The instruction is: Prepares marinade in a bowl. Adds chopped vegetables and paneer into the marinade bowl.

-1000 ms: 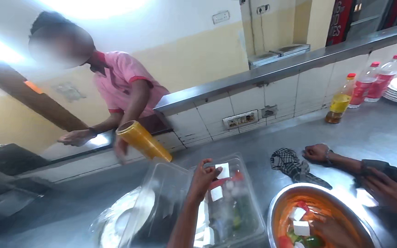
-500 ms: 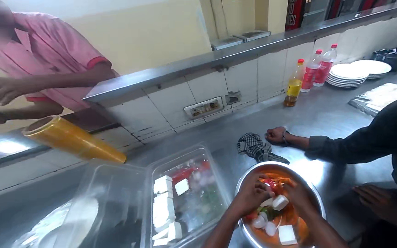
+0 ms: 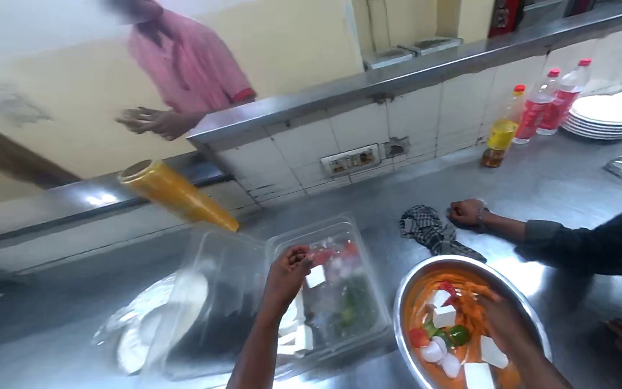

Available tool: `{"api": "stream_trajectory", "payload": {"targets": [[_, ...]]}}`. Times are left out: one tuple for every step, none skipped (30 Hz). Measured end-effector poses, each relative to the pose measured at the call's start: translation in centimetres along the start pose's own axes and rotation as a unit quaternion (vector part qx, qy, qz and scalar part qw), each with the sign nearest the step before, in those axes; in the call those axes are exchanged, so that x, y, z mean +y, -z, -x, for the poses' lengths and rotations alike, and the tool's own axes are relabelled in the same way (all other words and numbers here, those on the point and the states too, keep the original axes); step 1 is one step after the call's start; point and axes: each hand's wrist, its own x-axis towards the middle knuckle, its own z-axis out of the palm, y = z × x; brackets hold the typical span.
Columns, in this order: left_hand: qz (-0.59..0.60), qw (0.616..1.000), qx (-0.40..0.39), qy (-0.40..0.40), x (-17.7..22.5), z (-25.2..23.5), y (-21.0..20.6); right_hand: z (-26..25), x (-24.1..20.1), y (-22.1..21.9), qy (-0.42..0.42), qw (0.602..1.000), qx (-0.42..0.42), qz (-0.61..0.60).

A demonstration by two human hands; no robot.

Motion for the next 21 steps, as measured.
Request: {"api": "stream_trajectory", "payload": {"targets": [[-0.027, 0.999, 0.019, 0.003, -0.5, -0.5, 1.0, 0.0, 0.1, 0.0, 0.0, 1.0, -0.001, -0.002], [-0.06, 0.998, 0.033, 0.007, -1.0, -1.1, 1.8, 0.0, 0.2, -0.1, 0.0, 1.0, 0.0, -0.007], [-0.095, 0.995, 0.041, 0.007, -1.4, -1.6, 2.4, -0.1, 0.2, -0.1, -0.001, 1.0, 0.0, -0.012], [-0.134, 0.99, 0.042, 0.0, -1.9, -2.1, 2.9, -0.1, 0.4, -0.1, 0.001, 1.0, -0.001, -0.017], [-0.177, 0.984, 0.033, -0.009, -2.2, -2.7, 3.4, -0.2, 0.6, -0.2, 0.003, 1.0, -0.007, -0.022], [-0.22, 0.975, 0.018, -0.011, -2.4, -3.2, 3.7, -0.2, 0.7, -0.2, 0.005, 1.0, -0.012, -0.024], [-0.255, 0.967, 0.001, -0.005, -2.6, -3.8, 4.0, -0.2, 0.8, -0.3, 0.005, 1.0, -0.016, -0.026], [-0.28, 0.96, -0.014, 0.006, -2.8, -4.3, 4.2, -0.1, 0.8, -0.3, 0.001, 1.0, -0.016, -0.026], [-0.298, 0.954, -0.021, 0.023, -3.0, -4.7, 4.3, -0.1, 0.9, -0.2, -0.003, 1.0, -0.016, -0.025], [-0.313, 0.948, -0.023, 0.047, -3.1, -5.2, 4.2, -0.1, 1.0, -0.2, -0.007, 1.0, -0.016, -0.024], [-0.329, 0.941, -0.022, 0.073, -3.1, -5.5, 4.0, -0.1, 1.1, 0.0, -0.009, 1.0, -0.017, -0.023], [-0.346, 0.933, -0.017, 0.094, -2.9, -5.7, 3.8, -0.2, 1.3, 0.0, -0.007, 1.0, -0.019, -0.021], [-0.363, 0.925, -0.015, 0.11, -2.8, -5.9, 3.4, -0.2, 1.5, 0.1, -0.001, 1.0, -0.021, -0.02], [-0.38, 0.917, -0.015, 0.12, -2.8, -6.1, 3.1, -0.1, 1.5, 0.1, 0.005, 0.999, -0.025, -0.02], [-0.395, 0.91, -0.017, 0.128, -2.8, -6.3, 2.8, 0.3, 1.2, -0.1, 0.009, 1.0, -0.024, -0.018], [-0.408, 0.902, -0.021, 0.136, -2.5, -6.5, 2.4, 1.0, -0.1, -0.5, 0.002, 1.0, -0.022, -0.002], [-0.419, 0.896, -0.026, 0.143, -2.3, -6.6, 2.0, 2.1, -2.7, -1.1, -0.028, 0.998, -0.027, 0.04], [-0.423, 0.892, -0.031, 0.153, -2.1, -6.6, 1.6, 3.2, -6.4, -2.0, -0.069, 0.991, -0.041, 0.107], [-0.423, 0.891, -0.032, 0.161, -1.9, -6.5, 1.3, 3.0, -9.1, -2.7, -0.085, 0.976, -0.073, 0.184], [-0.425, 0.888, -0.033, 0.173, -1.8, -6.5, 1.0, 1.1, -8.8, -2.6, -0.008, 0.967, -0.123, 0.222], [-0.425, 0.885, -0.031, 0.189, -1.9, -6.7, 0.6, -0.9, -7.7, -2.7, 0.089, 0.959, -0.149, 0.223]]}}
